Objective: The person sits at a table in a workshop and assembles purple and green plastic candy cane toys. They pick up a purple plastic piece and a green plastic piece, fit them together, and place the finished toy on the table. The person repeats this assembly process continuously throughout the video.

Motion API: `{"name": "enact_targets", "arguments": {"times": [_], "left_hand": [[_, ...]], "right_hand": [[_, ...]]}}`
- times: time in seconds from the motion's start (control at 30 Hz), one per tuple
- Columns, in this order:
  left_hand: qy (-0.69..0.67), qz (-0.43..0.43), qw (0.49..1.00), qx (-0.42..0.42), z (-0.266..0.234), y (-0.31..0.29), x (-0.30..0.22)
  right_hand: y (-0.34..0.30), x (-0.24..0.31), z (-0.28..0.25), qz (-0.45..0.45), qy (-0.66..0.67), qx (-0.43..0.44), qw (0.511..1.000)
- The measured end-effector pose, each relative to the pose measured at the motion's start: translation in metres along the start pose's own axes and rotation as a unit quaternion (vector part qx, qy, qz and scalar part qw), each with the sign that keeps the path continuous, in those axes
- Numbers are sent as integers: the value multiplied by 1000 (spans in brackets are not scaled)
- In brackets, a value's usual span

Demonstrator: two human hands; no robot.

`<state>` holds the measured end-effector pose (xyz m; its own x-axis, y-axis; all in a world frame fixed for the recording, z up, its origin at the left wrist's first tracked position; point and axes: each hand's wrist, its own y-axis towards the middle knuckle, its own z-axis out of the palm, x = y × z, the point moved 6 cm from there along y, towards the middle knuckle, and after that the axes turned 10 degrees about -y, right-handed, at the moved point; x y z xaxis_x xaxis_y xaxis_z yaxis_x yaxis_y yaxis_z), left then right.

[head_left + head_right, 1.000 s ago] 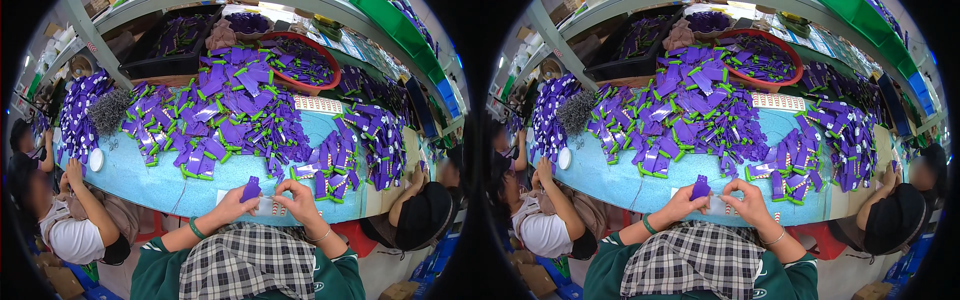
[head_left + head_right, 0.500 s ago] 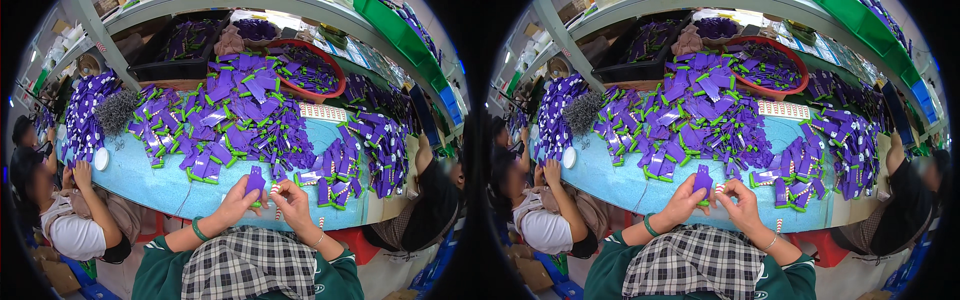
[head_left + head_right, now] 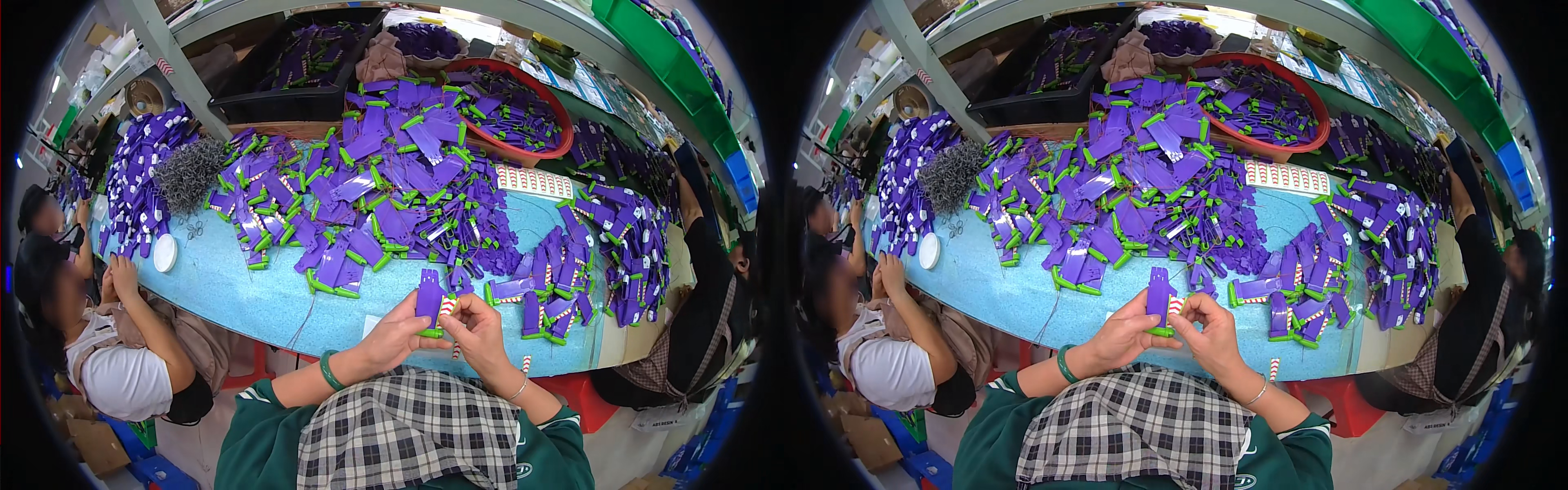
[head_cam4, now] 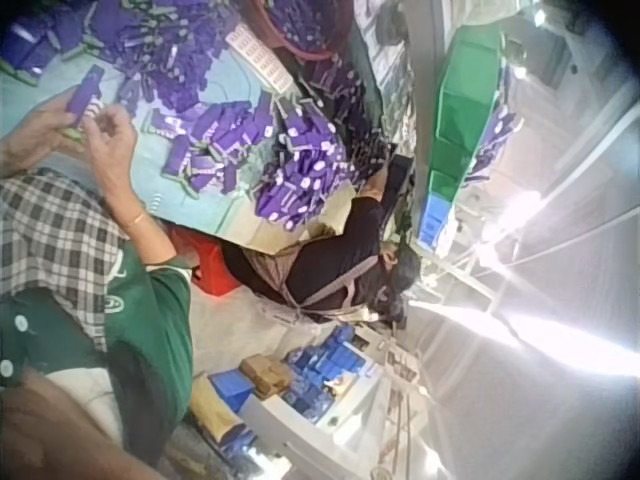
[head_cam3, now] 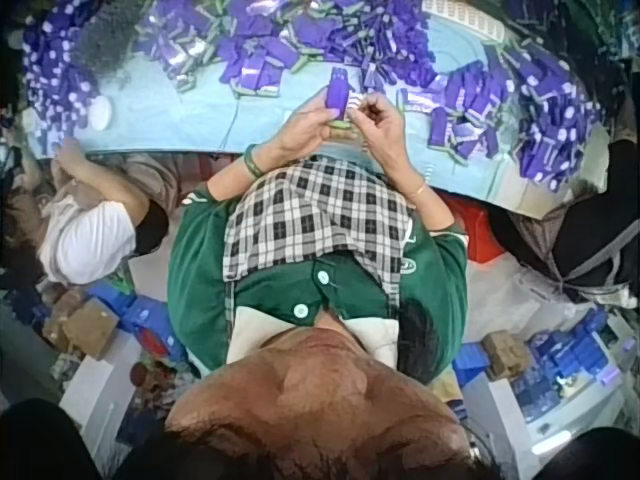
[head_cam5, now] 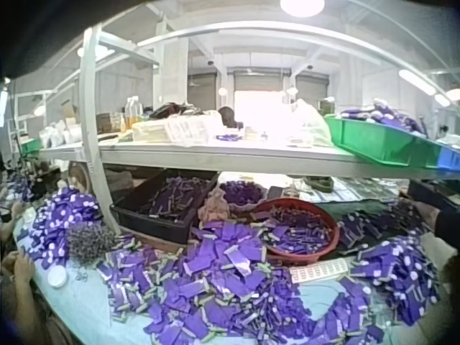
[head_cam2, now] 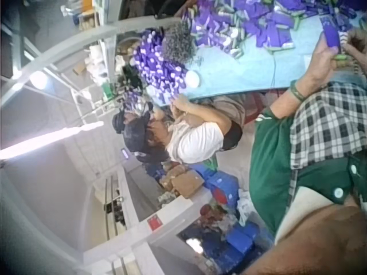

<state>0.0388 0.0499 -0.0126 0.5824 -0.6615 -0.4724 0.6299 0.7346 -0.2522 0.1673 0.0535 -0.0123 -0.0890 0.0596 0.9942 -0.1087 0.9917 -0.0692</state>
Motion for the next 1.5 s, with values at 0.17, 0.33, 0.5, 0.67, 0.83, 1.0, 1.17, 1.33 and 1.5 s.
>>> {"name": "enact_targets", "arguments": {"times": [0.17, 0.33, 0.5, 0.67, 0.83, 1.0, 1.17, 1.33, 1.5], "left_hand": [[-3, -1, 1000, 7, 1, 1, 0], [20, -9, 1000, -5, 2, 1, 0], [40, -4, 999, 3, 4, 0, 1], [170, 21, 985, -13, 7, 1, -1], [186, 33, 982, 1, 2, 0, 5], [174, 37, 983, 41, 2, -1, 11], [165, 58, 981, 87, 8, -5, 10], [-33, -118, 990, 72, 5, 1, 34], [-68, -218, 957, 181, 4, 3, 54]], "right_hand": [[0, -1, 0, -23, -3, -12, 1000], [-1, -3, 0, -9, 19, -9, 1000], [-2, -2, -1, -38, -28, -19, 999], [-4, -5, -2, -56, -53, -39, 996], [-8, -1, -9, -55, -118, -68, 989], [-11, 31, -11, -232, -271, -97, 929], [-3, 25, -7, -141, -217, -30, 966], [3, 18, 8, -71, -160, 115, 978], [0, 18, 10, -77, -75, 136, 985]]}}
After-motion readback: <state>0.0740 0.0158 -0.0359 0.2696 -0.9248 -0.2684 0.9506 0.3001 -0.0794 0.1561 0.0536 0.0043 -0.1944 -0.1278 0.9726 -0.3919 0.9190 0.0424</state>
